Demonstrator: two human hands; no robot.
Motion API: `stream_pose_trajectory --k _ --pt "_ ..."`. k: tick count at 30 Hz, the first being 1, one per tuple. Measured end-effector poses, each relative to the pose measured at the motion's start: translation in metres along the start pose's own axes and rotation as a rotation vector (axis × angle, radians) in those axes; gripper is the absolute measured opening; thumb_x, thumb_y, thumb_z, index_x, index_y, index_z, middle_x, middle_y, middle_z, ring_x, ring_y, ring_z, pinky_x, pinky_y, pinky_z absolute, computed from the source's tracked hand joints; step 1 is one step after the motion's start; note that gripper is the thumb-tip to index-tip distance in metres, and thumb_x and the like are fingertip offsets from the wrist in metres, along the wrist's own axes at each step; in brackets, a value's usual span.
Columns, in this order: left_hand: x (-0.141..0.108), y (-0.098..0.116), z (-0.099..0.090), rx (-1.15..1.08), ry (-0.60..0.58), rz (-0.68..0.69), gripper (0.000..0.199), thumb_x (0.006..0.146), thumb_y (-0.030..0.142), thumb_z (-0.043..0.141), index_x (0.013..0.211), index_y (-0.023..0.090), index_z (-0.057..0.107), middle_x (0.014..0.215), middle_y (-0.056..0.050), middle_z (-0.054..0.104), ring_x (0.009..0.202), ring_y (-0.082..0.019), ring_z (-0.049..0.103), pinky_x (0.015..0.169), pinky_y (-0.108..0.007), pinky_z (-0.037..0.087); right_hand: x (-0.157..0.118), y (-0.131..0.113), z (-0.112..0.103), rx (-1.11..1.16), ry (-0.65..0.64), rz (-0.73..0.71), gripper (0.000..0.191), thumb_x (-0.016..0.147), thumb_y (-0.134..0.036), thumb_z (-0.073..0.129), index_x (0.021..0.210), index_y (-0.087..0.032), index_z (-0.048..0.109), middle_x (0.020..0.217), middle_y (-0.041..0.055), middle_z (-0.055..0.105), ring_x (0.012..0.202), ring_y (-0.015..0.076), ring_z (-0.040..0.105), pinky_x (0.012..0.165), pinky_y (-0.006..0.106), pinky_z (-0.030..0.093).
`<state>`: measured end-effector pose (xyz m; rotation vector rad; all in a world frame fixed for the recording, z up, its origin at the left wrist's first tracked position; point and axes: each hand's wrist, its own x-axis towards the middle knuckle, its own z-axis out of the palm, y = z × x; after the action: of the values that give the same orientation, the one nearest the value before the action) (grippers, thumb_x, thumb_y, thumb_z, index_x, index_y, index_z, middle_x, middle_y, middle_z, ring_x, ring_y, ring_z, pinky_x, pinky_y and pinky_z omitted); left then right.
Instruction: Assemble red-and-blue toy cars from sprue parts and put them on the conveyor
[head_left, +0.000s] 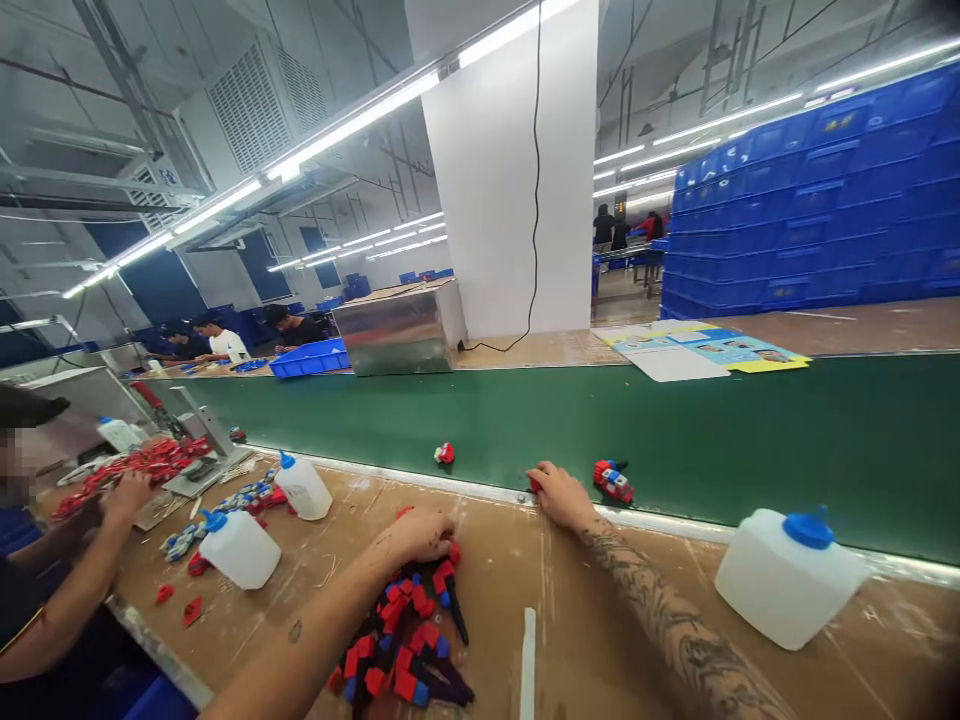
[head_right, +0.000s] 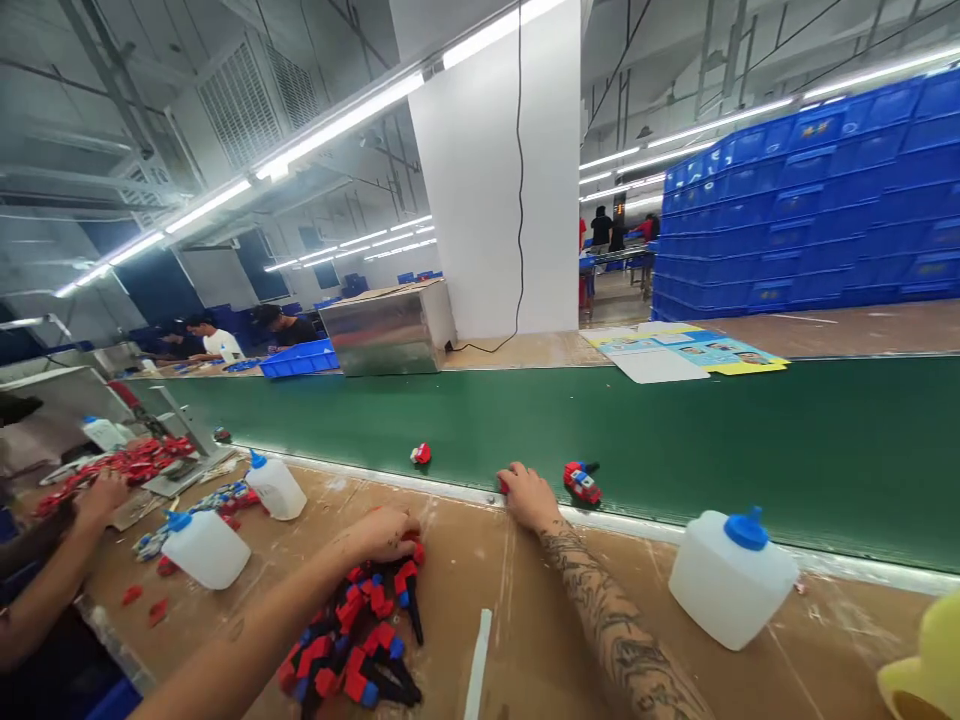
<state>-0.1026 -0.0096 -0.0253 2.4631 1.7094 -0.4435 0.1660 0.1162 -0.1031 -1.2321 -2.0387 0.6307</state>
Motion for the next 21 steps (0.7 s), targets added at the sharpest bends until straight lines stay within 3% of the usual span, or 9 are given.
stream_pose_trajectory --k 3,7,10,14,17,21 --pt "-0.009 0.001 0.011 0.015 0.062 0.071 0.023 0.084 0.039 0.063 0.095 0.022 0.073 0.098 -0.009 0.072 0.097 -0.028 0.065 0.085 -0.036 0.048 -0.012 0.004 -0.006 0.066 0.031 0.009 0.032 0.080 -0.018 0.055 0.109 -0.018 0.069 0.118 0.0141 0.055 0.106 0.0298 0.058 0.098 0.046 0.041" --pt "-0.007 0.014 0.019 0.036 0.139 0.187 0.032 0.079 0.049 0.067 0.087 0.018 0.072 0.103 -0.014 0.069 0.103 -0.034 0.060 0.088 -0.044 0.046 -0.068 -0.001 -0.024 0.243 0.051 -0.001 0.038 0.084 -0.035 0.057 0.119 -0.019 0.062 0.116 0.0118 0.053 0.099 0.0260 0.061 0.088 0.041 0.052" --pt "0.000 0.034 0.024 0.056 0.176 0.336 0.028 0.078 0.040 0.068 0.092 0.015 0.069 0.101 -0.015 0.068 0.103 -0.034 0.058 0.089 -0.044 0.045 -0.124 -0.012 -0.037 0.376 0.041 -0.002 0.045 0.088 -0.042 0.057 0.128 -0.023 0.055 0.115 0.0103 0.060 0.098 0.0244 0.064 0.083 0.040 0.056" --pt "0.015 0.066 0.029 0.073 0.156 0.571 0.015 0.085 0.022 0.058 0.097 0.020 0.066 0.105 -0.008 0.067 0.096 -0.025 0.060 0.083 -0.033 0.047 -0.179 -0.022 -0.045 0.738 0.076 0.093 0.052 0.086 -0.044 0.066 0.133 -0.024 0.054 0.114 0.0110 0.067 0.105 0.0277 0.064 0.087 0.044 0.054" --pt "0.021 0.079 0.031 0.081 0.142 0.666 0.013 0.085 0.015 0.055 0.091 0.021 0.065 0.102 -0.006 0.067 0.096 -0.023 0.059 0.081 -0.030 0.047 -0.201 -0.020 -0.047 0.953 0.093 0.154 0.054 0.078 -0.040 0.077 0.127 -0.025 0.061 0.115 0.0099 0.069 0.108 0.0287 0.062 0.094 0.046 0.050" --pt "0.011 0.083 0.032 0.058 0.135 0.724 0.019 0.076 0.013 0.063 0.092 0.022 0.065 0.100 -0.006 0.066 0.112 -0.026 0.054 0.093 -0.033 0.045 -0.215 -0.012 -0.046 1.043 0.125 0.211 0.065 0.069 -0.036 0.084 0.128 -0.026 0.061 0.110 0.0071 0.069 0.100 0.0265 0.064 0.090 0.042 0.049"
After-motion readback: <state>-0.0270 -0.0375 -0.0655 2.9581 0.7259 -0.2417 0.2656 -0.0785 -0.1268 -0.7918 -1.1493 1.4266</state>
